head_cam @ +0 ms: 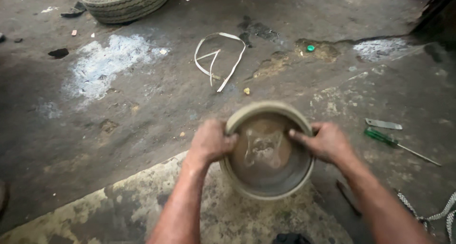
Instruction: The person scrubs a circular metal part with a small tool and then wipes it with a cloth. The person holds the part steady with one hand while cleaning with the other.
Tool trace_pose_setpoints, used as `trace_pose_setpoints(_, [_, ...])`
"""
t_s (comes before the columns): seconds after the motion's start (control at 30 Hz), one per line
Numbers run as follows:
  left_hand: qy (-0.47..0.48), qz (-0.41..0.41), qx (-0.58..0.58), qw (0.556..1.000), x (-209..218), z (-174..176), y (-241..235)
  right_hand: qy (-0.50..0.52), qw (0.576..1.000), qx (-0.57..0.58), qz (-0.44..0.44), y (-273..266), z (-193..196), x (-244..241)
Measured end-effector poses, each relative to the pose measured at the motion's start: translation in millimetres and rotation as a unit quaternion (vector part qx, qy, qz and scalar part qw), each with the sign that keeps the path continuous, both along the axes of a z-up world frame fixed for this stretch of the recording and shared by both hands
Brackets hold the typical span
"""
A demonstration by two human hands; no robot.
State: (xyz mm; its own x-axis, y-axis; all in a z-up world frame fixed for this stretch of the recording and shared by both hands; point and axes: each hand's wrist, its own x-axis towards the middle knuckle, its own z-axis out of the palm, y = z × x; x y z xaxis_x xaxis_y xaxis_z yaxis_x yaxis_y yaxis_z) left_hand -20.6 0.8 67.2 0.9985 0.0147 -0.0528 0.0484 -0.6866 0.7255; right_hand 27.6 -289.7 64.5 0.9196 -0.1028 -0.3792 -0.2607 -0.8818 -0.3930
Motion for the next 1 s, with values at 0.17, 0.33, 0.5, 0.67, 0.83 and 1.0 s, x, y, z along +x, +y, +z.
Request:
trace_pose_setpoints(0.17, [0.133, -0.016, 0.014, 0.991, 14, -60, -19, 0.064, 0.997, -0.02, 0.028, -29, -46, 11])
trace_pose_setpoints(0.33, [0.122, -0.006, -0.05, 0.991, 14, -83, -23, 0.115, 0.988, -0.081, 0.063, -38, -73, 20])
trace_pose_setpoints(0.5, [0.256, 0.053, -0.085, 0.961, 15, -52, -15, -0.036, 0.996, -0.071, -0.025, -34, -68, 25])
trace_pose_setpoints(0.67, [0.326, 0.002, -0.13, 0.936, 6, -27, -5, -0.085, 0.995, 0.037, 0.042, -13, -50, 6])
trace_pose_setpoints(0.83, [0.273, -0.03, -0.132, 0.953, 9, -51, -5, -0.198, 0.937, 0.087, 0.275, 57, -77, -29])
trace_pose_setpoints(1.0, [0.07, -0.045, -0.094, 0.992, 18, -87, -11, -0.287, 0.929, 0.052, 0.229, 68, -89, -15])
